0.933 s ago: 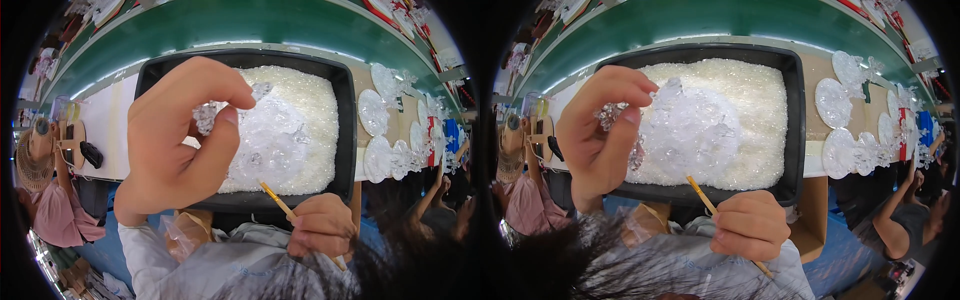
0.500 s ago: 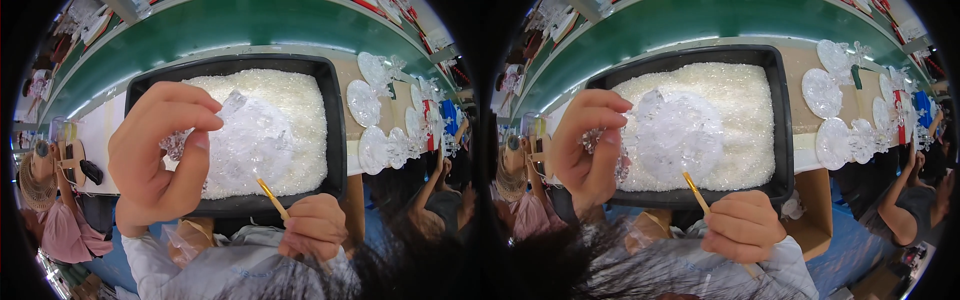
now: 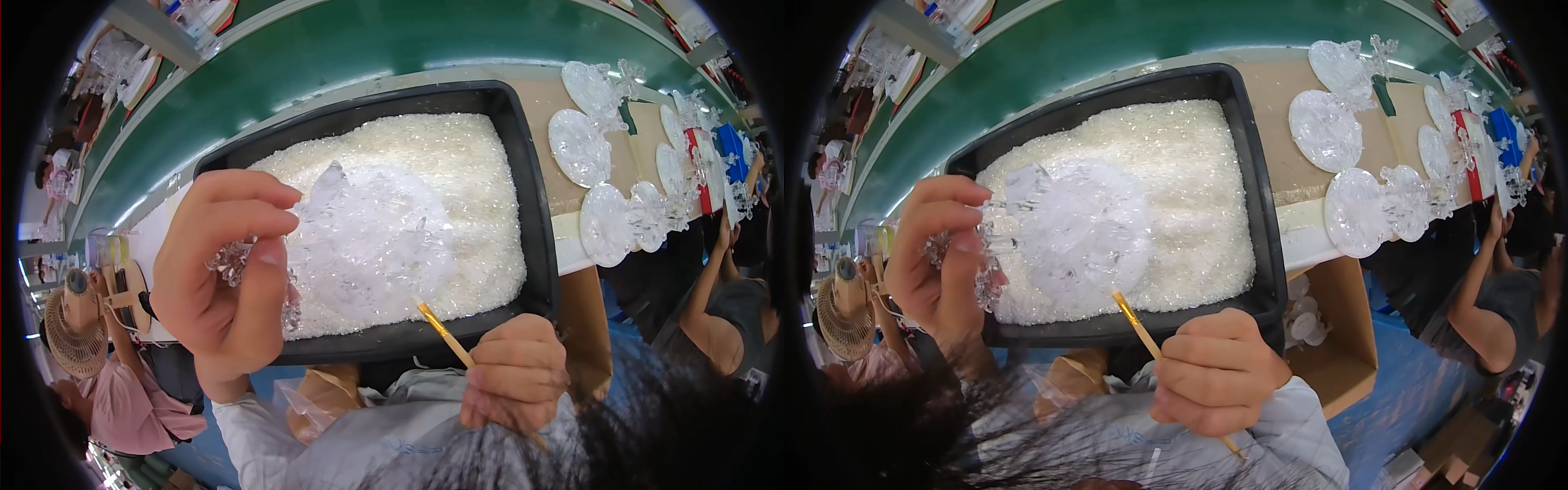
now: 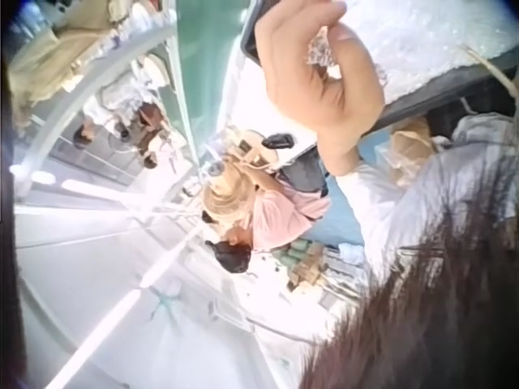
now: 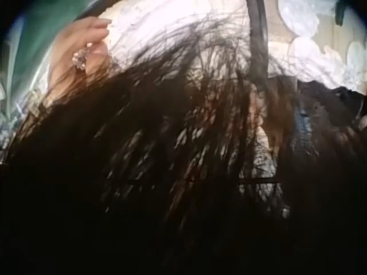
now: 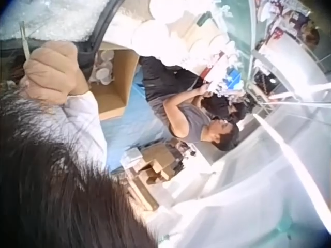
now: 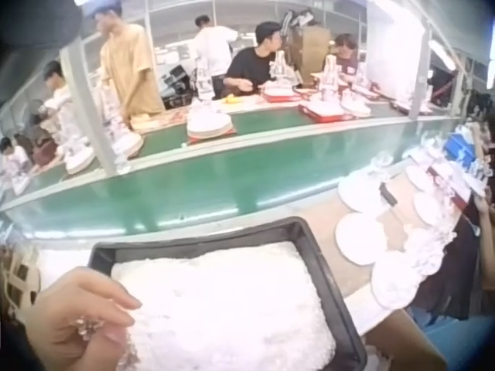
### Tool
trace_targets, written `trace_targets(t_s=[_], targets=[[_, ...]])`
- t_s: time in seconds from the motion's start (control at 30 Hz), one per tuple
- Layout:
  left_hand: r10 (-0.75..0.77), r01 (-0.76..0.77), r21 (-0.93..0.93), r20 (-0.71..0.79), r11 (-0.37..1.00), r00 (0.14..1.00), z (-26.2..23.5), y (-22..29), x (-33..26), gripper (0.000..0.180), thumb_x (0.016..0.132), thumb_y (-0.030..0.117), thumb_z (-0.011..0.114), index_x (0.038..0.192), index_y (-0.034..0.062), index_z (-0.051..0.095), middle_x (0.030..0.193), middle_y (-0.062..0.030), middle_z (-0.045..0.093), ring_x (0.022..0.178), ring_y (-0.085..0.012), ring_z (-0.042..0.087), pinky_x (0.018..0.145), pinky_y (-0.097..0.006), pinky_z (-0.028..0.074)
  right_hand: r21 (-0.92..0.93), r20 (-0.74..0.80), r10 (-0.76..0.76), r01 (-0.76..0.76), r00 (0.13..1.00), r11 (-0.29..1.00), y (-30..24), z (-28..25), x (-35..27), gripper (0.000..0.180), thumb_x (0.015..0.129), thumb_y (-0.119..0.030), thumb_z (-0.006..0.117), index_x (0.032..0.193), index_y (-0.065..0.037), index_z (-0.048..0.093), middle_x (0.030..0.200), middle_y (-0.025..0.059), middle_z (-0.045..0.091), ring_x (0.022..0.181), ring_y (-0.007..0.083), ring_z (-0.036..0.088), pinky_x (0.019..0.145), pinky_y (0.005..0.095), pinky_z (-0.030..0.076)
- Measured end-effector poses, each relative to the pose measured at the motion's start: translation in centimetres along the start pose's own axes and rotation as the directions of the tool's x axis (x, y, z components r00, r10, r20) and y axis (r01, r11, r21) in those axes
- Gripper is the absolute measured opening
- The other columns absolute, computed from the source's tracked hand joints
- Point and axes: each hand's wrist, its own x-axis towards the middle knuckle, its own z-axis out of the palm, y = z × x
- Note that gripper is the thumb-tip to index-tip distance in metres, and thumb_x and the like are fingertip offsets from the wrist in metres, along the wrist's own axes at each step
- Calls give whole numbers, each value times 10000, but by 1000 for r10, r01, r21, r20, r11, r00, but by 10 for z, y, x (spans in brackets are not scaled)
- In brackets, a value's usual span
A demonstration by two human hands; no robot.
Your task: Applying adhesive to clear plastic parts with a brush and coating them in white decorative granules at an assembly line workstation.
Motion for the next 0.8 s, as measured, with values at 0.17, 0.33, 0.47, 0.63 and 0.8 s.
trace_targets(t_s=[0.17, 0.33, 0.47, 0.63, 0.8], targets=[[33, -34, 21, 20, 999, 999, -4, -4, -3, 159, 806, -71, 542, 930, -45, 639, 992, -198, 646, 835, -198, 595, 731, -270, 456, -7, 0, 34, -34, 999, 999, -2, 5, -2, 117, 759, 35, 670, 809, 5, 568, 750, 119, 625, 550, 210, 605, 414, 278, 455], [0, 0, 21, 0, 1000, 1000, -1, -4, -1, 144, 813, -63, 545, 922, -39, 636, 1004, -202, 645, 831, -193, 589, 739, -270, 448, 92, 11, 23, -24, 1000, 995, -3, 1, -1, 131, 725, 53, 667, 766, 0, 554, 780, 127, 627, 591, 226, 607, 428, 280, 452], [96, -96, 61, 9, 993, 995, 1, -4, 1, 121, 810, -42, 559, 904, -34, 635, 991, -207, 648, 830, -202, 590, 739, -271, 445, 123, 29, 135, -137, 990, 983, -7, 2, 6, 136, 722, 72, 623, 675, -16, 529, 786, 131, 613, 625, 246, 590, 450, 281, 451], [78, -77, 64, -12, 995, 997, -6, -2, -6, 117, 801, -22, 575, 898, -28, 641, 971, -217, 656, 815, -213, 592, 712, -278, 452, 74, 66, 155, -160, 986, 984, -4, 8, 12, 145, 712, 92, 575, 642, -23, 520, 779, 125, 602, 639, 242, 581, 462, 273, 448], [166, -174, 191, 58, 966, 984, -7, 1, -7, 90, 883, 55, 583, 930, -15, 616, 1050, -231, 622, 852, -210, 585, 689, -250, 472, 198, -39, 87, -78, 995, 977, -4, 5, 5, 125, 702, 85, 598, 665, -16, 535, 768, 125, 611, 609, 231, 585, 455, 273, 450]])
